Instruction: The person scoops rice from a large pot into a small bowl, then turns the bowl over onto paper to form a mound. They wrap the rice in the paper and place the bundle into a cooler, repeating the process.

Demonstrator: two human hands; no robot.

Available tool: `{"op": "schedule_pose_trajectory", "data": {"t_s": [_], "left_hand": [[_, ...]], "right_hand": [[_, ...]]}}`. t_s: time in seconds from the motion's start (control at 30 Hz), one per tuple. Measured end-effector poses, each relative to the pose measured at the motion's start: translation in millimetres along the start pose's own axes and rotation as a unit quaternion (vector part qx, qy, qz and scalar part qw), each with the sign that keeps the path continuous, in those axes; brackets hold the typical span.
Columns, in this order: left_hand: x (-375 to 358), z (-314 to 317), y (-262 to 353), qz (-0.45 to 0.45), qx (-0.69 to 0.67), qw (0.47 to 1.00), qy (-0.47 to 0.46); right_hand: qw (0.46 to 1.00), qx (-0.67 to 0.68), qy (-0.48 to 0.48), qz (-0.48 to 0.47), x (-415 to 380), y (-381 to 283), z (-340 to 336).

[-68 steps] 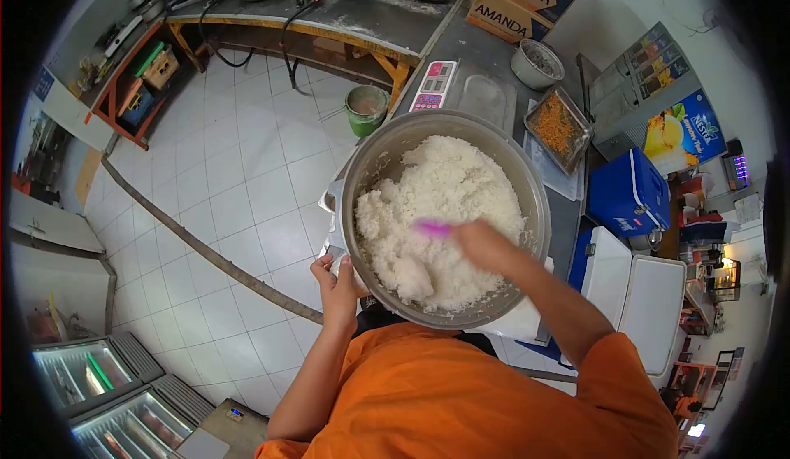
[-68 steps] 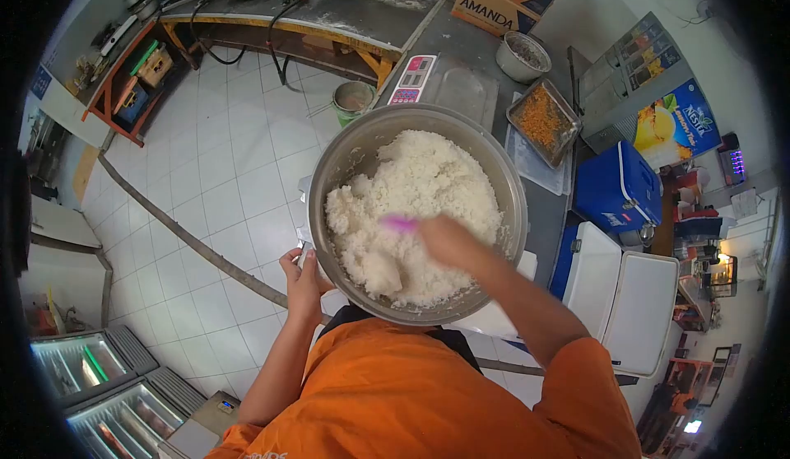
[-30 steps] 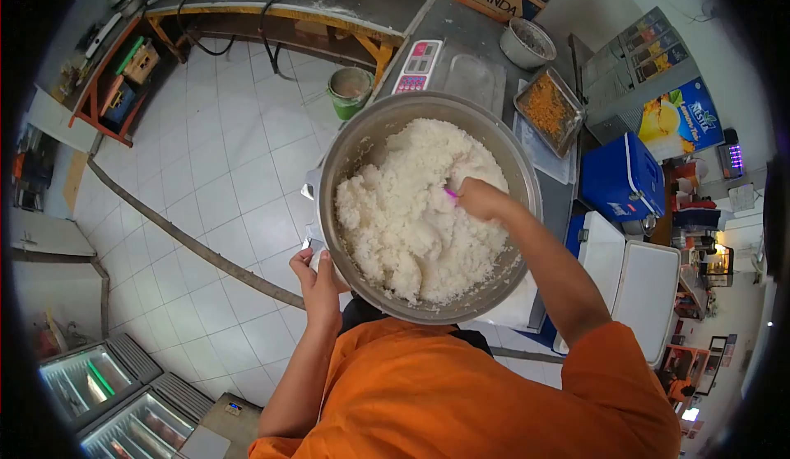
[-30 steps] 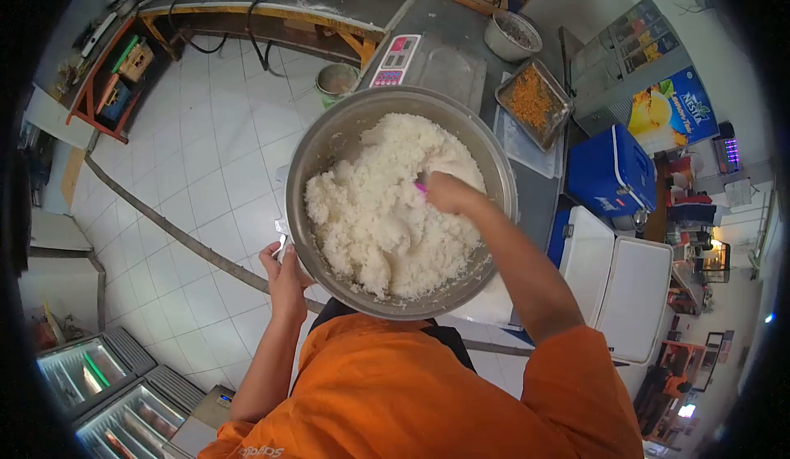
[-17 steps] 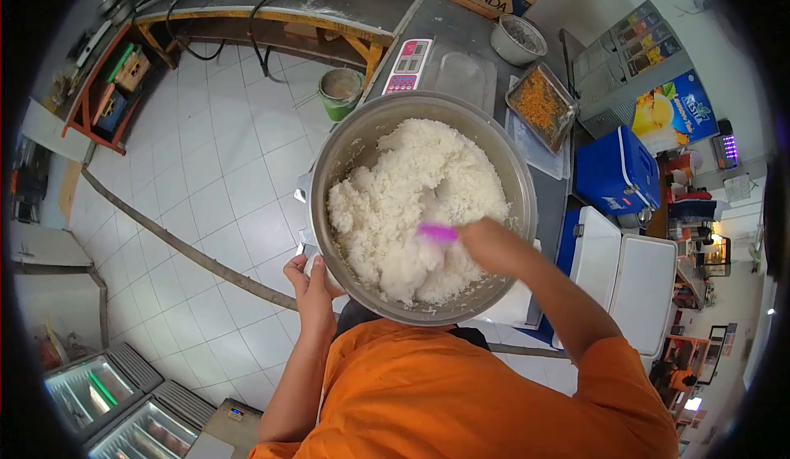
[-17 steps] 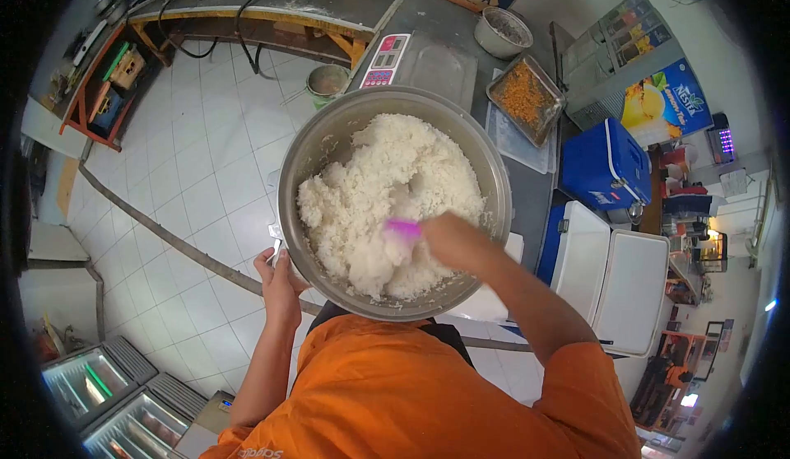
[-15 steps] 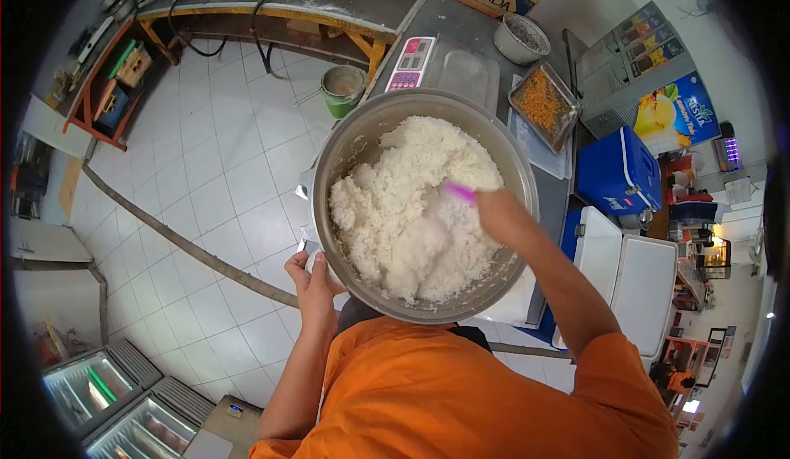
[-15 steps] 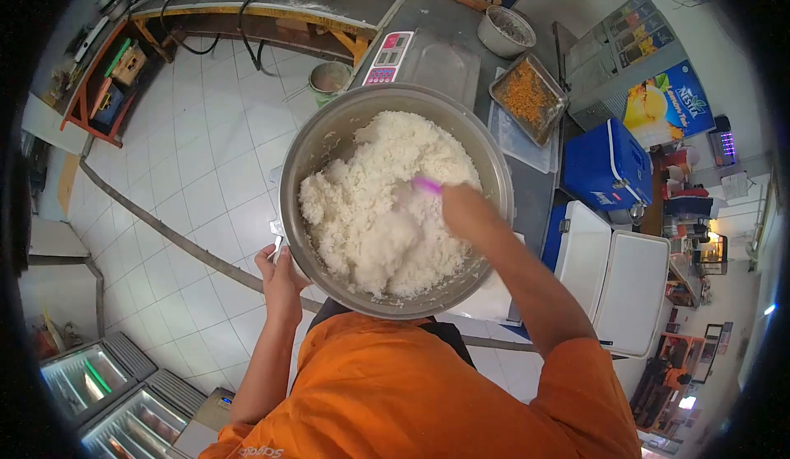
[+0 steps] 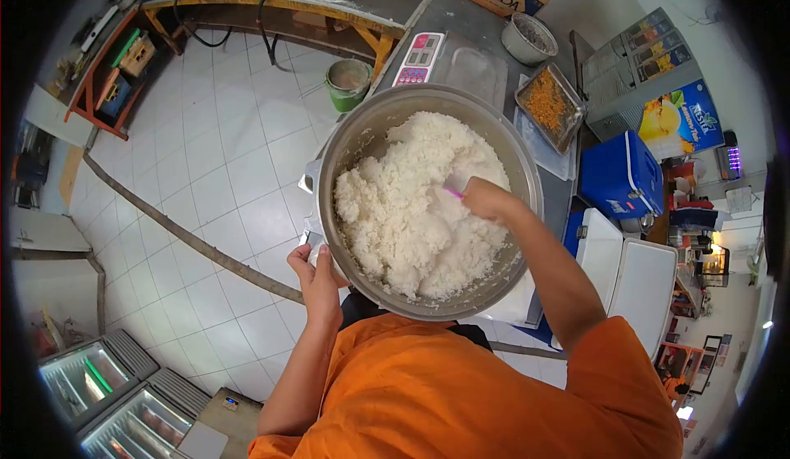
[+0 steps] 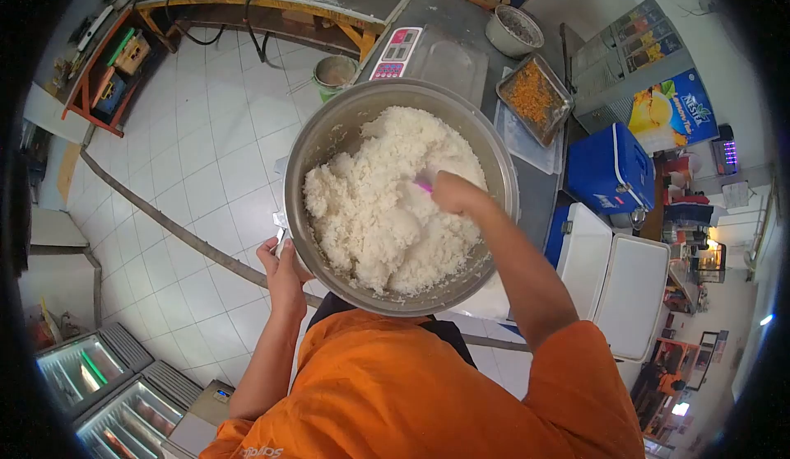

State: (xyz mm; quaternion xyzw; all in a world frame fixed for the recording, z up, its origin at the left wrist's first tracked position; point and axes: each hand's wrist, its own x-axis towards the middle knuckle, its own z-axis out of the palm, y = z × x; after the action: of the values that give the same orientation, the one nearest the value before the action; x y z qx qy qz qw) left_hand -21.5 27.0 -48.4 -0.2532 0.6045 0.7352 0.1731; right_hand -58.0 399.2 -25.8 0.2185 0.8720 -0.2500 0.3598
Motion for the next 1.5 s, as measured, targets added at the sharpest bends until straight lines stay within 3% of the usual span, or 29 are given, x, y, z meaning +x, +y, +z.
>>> {"op": "schedule_pose_trajectory", "data": {"t_s": [0.03,0.1,0.17,0.2,0.27,0.3,0.37,0.43,0.5,0.57,0.6,0.7,0.77,0.8,0.87,0.9,0.97,1.0,1.07,1.17,1.2,1.27,1.33,1.4,1.5], "left_hand": [[-2.3,0.8,2.2,0.008,0.005,1.0,-0.002],[-7.1,2.1,10.6,-0.01,-0.002,1.0,-0.011],[-5.7,1.9,10.8,-0.025,-0.013,0.999,-0.019],[-2.4,-0.6,6.4,-0.017,-0.001,1.0,-0.018],[0.2,-3.1,4.2,-0.01,0.012,1.0,-0.018],[1.0,-4.0,4.5,-0.014,0.012,1.0,-0.02],[0.2,-4.3,6.6,-0.019,0.008,1.0,-0.019],[-3.8,-2.4,12.9,-0.033,-0.008,0.999,-0.023],[-3.1,-3.9,12.9,-0.035,-0.011,0.999,-0.028],[-1.7,-3.2,12.0,-0.035,-0.012,0.999,-0.038],[-1.2,-3.5,10.2,-0.032,-0.011,0.999,-0.034],[0.2,-2.5,11.7,-0.032,-0.013,0.999,-0.028],[0.7,-3.8,10.8,-0.038,-0.011,0.999,-0.029],[2.7,-3.8,8.8,-0.033,-0.006,0.999,-0.026],[3.2,-3.2,6.4,-0.031,0.005,0.999,-0.025],[2.8,-1.9,6.6,-0.028,0.005,0.999,-0.024],[4.4,-2.4,6.4,-0.023,0.005,0.999,-0.025],[6.2,-2.2,4.9,-0.029,-0.004,0.999,-0.021],[8.0,0.3,5.9,-0.034,-0.015,0.999,-0.017],[3.4,-0.2,7.3,-0.049,-0.028,0.998,-0.027],[2.1,0.5,9.6,-0.051,-0.03,0.998,-0.028],[4.7,1.4,11.1,-0.046,-0.037,0.998,-0.03],[10.3,-1.6,7.6,-0.05,-0.036,0.998,-0.025],[6.2,-2.1,15.2,-0.06,-0.06,0.996,-0.03],[5.7,-5.6,17.0,-0.068,-0.086,0.993,-0.038]], "right_hand": [[0.995,-0.062,0.059,-0.045,-21.6,-11.7,11.6],[0.988,-0.1,0.07,-0.091,-59.6,-24.7,40.9],[0.993,-0.052,0.108,-0.013,-106.1,-51.3,71.9],[0.992,-0.054,0.109,-0.013,-121.0,-53.6,75.2],[0.988,-0.147,0.016,-0.041,-139.5,-57.8,78.5],[0.988,-0.147,0.016,-0.041,-141.1,-51.6,67.9],[0.983,-0.126,-0.024,-0.133,-136.5,-23.0,23.3],[0.957,-0.264,-0.013,-0.117,-118.8,-12.8,-19.2],[0.972,-0.174,0.147,-0.052,-95.7,-13.6,-39.1],[0.951,-0.154,0.268,-0.021,-44.2,-4.0,-35.7],[0.95,-0.153,0.27,-0.02,-22.9,-1.8,-33.7],[0.96,-0.203,0.188,-0.052,34.2,3.4,-23.8],[0.928,-0.108,0.243,-0.261,62.9,9.1,-13.4],[0.928,-0.108,0.241,-0.264,78.8,7.5,-16.4],[0.967,-0.173,0.07,-0.174,99.3,-0.1,-24.5],[0.968,-0.17,0.07,-0.173,102.6,-2.0,-31.2],[0.991,-0.047,-0.094,-0.078,96.6,-10.7,-48.5],[0.992,-0.045,-0.091,-0.078,90.5,-12.6,-50.0],[0.989,0.083,-0.112,-0.054,80.3,-10.7,-47.4],[0.983,0.077,-0.154,-0.068,60.4,-11.6,-41.2],[0.983,0.08,-0.154,-0.065,49.1,-11.4,-30.6],[0.96,-0.076,-0.041,-0.265,26.6,-15.2,-8.5],[0.944,-0.077,0.043,-0.317,22.0,-1.5,26.2],[0.968,-0.167,-0.027,-0.187,-52.5,-56.4,30.6],[0.968,-0.139,0.036,-0.206,-107.9,-81.7,54.9]]}}
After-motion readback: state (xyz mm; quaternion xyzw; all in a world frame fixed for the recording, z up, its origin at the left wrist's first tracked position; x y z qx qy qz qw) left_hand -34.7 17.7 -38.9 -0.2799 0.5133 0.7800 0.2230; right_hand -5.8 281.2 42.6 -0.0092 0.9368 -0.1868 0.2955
